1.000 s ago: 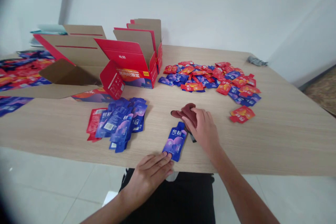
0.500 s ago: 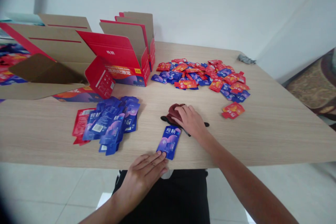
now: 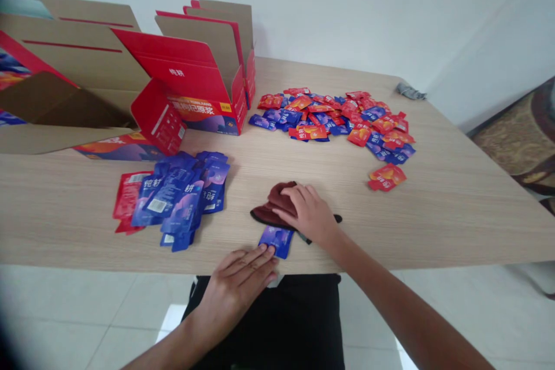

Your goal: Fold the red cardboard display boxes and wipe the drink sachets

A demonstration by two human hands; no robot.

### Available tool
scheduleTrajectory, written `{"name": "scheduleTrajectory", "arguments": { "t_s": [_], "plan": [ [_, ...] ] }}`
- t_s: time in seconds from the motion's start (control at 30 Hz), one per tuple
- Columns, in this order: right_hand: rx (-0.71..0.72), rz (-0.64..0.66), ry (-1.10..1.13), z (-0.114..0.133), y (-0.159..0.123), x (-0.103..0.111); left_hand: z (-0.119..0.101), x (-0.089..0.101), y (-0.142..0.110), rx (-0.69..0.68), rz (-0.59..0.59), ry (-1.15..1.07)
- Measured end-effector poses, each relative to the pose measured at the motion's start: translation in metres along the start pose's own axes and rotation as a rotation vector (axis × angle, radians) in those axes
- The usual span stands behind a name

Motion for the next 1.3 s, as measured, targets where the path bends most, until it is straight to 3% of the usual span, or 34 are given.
{"name": "scheduleTrajectory", "arguments": {
  "t_s": [0.1, 0.17, 0.23, 0.3, 0.4, 0.47, 0.53, 0.7, 0.83, 0.9, 0.97, 1.07, 1.13, 1.2, 1.3],
  "plan": [
    [-0.033, 0.003, -0.118, -0.037, 0.021, 0.007, 0.001, 0.001, 0.000, 0.007, -0.025, -0.010],
    [-0.084, -0.052, -0.169, -0.048, 0.028, 0.024, 0.002, 0.001, 0.000, 0.018, -0.037, -0.016],
    [-0.152, -0.182, -0.164, -0.042, 0.025, 0.049, 0.003, 0.000, 0.000, 0.029, -0.037, -0.019],
    [-0.152, -0.246, -0.088, -0.017, 0.014, 0.061, 0.003, 0.000, -0.001, 0.033, -0.033, -0.024],
    [0.040, -0.039, 0.073, 0.038, -0.002, 0.039, 0.004, -0.002, -0.001, 0.043, -0.017, -0.039],
    [0.123, 0.075, 0.118, 0.058, -0.013, 0.018, 0.006, -0.003, -0.001, 0.056, 0.001, -0.045],
    [0.099, 0.078, 0.096, 0.050, -0.015, 0.006, 0.006, -0.003, -0.001, 0.058, 0.014, -0.040],
    [0.014, 0.030, -0.084, -0.016, 0.013, -0.002, 0.004, -0.003, -0.002, 0.035, -0.004, -0.024],
    [-0.047, -0.042, -0.200, -0.046, 0.032, 0.023, 0.005, -0.002, -0.002, 0.049, -0.032, -0.032],
    [-0.107, -0.185, -0.182, -0.037, 0.028, 0.048, 0.005, -0.002, -0.002, 0.052, -0.037, -0.033],
    [-0.105, -0.261, -0.091, -0.010, 0.017, 0.061, 0.005, -0.003, -0.003, 0.050, -0.041, -0.033],
    [0.068, -0.066, 0.088, 0.049, 0.000, 0.041, 0.006, -0.005, -0.004, 0.060, -0.015, -0.050],
    [0.155, 0.059, 0.136, 0.072, -0.013, 0.020, 0.007, -0.006, -0.005, 0.073, 0.004, -0.060],
    [0.163, 0.076, 0.124, 0.070, -0.019, 0.008, 0.007, -0.005, -0.004, 0.077, 0.003, -0.057],
    [0.105, 0.031, 0.052, 0.038, -0.010, 0.001, 0.004, -0.002, -0.001, 0.061, -0.017, -0.035]
  ]
}}
Point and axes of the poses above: each hand's wrist, its own y-axis towards the middle knuckle, its own x-axis out of the back of the hand, z = x × y, the point moved 9 cm from there along y, towards the middle knuckle, and after that the axes turned 8 degrees about x, right-handed, at the moved point
